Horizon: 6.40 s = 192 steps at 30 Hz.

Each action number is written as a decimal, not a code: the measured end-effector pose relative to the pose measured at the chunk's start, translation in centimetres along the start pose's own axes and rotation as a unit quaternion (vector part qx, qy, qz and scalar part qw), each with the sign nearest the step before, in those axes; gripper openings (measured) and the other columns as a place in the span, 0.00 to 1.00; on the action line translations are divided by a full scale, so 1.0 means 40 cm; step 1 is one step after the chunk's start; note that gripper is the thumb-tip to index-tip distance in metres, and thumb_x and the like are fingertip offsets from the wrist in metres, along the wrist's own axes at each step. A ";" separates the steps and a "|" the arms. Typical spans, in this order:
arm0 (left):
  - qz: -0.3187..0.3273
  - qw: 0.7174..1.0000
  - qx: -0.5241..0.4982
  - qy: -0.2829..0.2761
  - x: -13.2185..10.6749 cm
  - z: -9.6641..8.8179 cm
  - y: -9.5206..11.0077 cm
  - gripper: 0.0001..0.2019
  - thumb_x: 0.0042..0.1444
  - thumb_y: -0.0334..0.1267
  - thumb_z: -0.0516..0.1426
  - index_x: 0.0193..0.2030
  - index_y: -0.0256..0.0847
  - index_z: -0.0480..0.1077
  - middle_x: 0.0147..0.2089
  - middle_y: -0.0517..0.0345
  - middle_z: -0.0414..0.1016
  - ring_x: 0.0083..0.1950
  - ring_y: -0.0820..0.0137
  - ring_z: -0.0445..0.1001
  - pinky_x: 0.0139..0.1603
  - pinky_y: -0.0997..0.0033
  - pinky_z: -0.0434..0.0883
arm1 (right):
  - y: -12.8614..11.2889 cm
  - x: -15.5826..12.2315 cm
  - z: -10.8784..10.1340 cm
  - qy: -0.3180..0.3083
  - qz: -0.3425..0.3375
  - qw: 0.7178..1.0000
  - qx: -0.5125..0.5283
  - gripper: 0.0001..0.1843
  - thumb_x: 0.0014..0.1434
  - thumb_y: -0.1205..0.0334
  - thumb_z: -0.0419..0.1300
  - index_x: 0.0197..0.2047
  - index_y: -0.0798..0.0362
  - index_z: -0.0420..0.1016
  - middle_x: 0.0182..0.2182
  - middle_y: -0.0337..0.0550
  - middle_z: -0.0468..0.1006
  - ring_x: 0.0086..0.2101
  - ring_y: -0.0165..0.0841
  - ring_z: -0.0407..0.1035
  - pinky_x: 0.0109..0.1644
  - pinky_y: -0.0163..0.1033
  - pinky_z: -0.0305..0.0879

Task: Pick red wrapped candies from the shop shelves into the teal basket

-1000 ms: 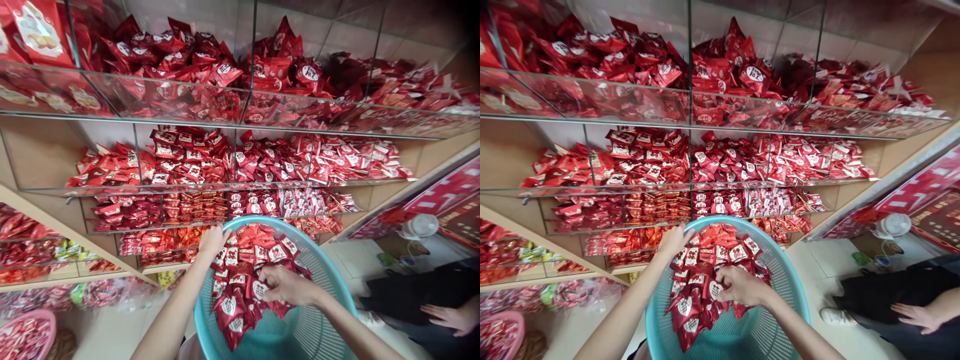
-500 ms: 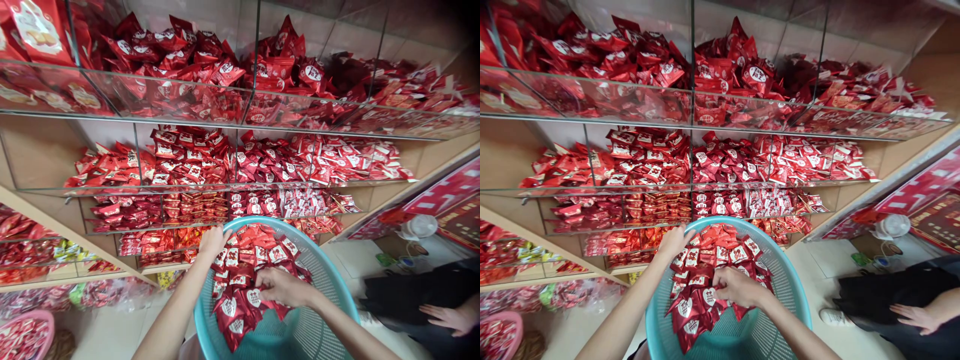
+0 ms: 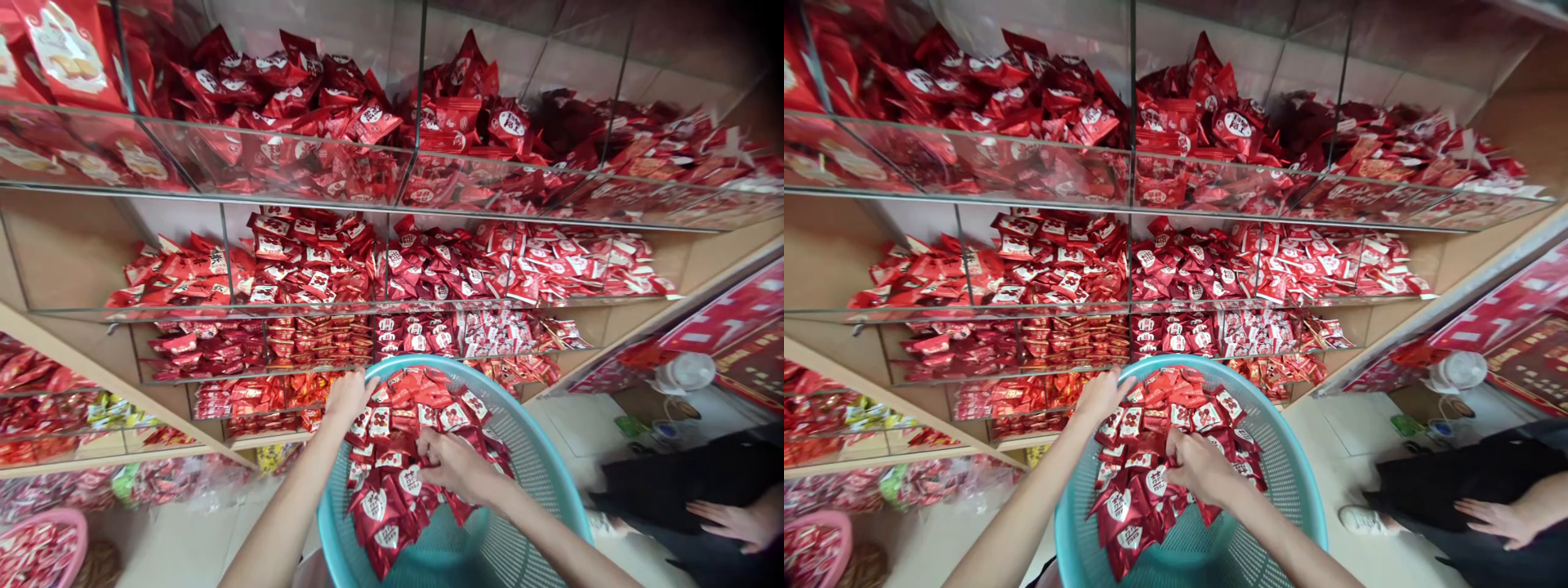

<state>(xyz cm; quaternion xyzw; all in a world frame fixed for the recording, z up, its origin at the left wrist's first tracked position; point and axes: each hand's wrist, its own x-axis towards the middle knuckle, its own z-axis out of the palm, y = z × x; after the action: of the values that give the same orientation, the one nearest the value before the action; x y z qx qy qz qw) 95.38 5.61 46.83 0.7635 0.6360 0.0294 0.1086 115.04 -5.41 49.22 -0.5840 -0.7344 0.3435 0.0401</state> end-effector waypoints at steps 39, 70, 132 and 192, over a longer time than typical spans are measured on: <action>-0.015 0.999 -0.031 0.000 -0.001 -0.003 -0.002 0.24 0.59 0.52 0.39 0.46 0.36 0.65 0.39 0.45 0.75 0.41 0.61 0.74 0.39 0.67 0.67 | -0.097 0.214 -0.583 0.357 0.137 0.887 -0.257 0.20 0.57 0.51 0.49 0.47 0.57 0.64 0.40 0.56 0.74 0.43 0.46 0.68 0.38 0.42 0.61; 0.006 1.000 -0.012 0.009 0.006 0.002 -0.007 0.27 0.58 0.55 0.37 0.46 0.37 0.65 0.37 0.46 0.75 0.39 0.60 0.74 0.35 0.67 0.67 | -0.107 0.026 -0.460 0.394 -0.073 0.912 0.089 0.20 0.48 0.46 0.59 0.33 0.56 0.69 0.24 0.40 0.71 0.24 0.29 0.63 0.26 0.33 0.57; -0.002 1.000 -0.019 -0.011 0.002 -0.009 -0.002 0.27 0.58 0.55 0.38 0.47 0.36 0.64 0.39 0.44 0.75 0.41 0.61 0.74 0.37 0.68 0.67 | 0.174 -0.099 -0.083 0.331 0.191 0.921 -0.069 0.19 0.58 0.47 0.44 0.38 0.49 0.69 0.39 0.46 0.76 0.38 0.40 0.72 0.37 0.39 0.63; 0.008 1.000 -0.015 0.003 0.006 -0.002 -0.003 0.27 0.58 0.55 0.37 0.47 0.36 0.65 0.38 0.44 0.75 0.40 0.60 0.74 0.37 0.67 0.67 | 0.050 -0.040 -0.184 0.094 0.027 0.820 0.564 0.16 0.54 0.55 0.58 0.46 0.51 0.69 0.34 0.41 0.76 0.36 0.31 0.72 0.43 0.38 0.68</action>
<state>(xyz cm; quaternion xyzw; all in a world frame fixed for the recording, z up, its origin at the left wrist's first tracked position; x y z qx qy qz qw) 95.30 5.88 46.87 0.7668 0.6296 0.0420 0.1176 120.58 -3.31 54.27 -0.5085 -0.3887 0.6422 0.4218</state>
